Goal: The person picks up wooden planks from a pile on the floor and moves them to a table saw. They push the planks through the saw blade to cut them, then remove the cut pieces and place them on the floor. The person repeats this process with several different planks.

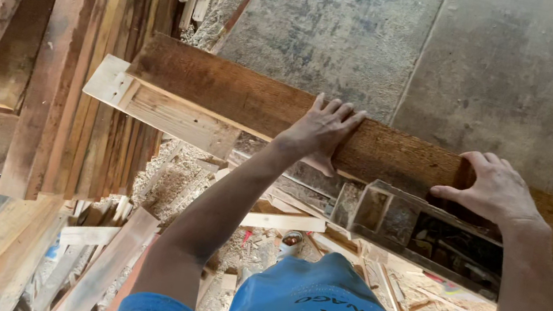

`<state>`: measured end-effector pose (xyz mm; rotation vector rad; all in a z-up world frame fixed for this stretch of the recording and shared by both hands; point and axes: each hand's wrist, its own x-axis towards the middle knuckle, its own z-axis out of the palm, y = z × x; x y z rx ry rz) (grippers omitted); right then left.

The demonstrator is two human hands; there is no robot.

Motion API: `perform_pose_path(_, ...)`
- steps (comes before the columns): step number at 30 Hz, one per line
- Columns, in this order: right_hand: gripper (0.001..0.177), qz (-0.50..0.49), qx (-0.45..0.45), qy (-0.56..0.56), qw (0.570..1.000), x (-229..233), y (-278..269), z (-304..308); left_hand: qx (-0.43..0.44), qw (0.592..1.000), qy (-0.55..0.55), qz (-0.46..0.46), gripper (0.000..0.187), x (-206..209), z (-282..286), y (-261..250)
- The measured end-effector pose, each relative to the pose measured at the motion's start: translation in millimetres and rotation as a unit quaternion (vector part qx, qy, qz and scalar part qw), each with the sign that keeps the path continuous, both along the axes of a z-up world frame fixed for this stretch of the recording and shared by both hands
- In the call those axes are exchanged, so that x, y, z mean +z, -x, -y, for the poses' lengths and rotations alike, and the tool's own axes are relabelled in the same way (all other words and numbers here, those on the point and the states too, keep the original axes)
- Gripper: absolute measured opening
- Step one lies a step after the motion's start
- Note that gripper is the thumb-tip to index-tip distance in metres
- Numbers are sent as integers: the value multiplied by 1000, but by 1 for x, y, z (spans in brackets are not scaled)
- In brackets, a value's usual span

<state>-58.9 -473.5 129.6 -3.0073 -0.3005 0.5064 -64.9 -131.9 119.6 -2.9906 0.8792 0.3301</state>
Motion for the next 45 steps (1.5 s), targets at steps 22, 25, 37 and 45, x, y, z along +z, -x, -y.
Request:
perform_pose_path(22,105,43,-15,-55,997,-23,9,19,31,989,66,-128,135,39,14,-21)
perform_pose_path(25,87,68,-5,-77,995,15,39,39,-1,982,153,-113,120,75,77,6)
perform_pose_path(37,92,258,-7,-89,962,-23,152,149,-24,996,77,-26,147,37,273,39)
perform_pose_path(45,89,447,-1,-128,885,-50,169,143,10,997,59,-43,130,16,273,26)
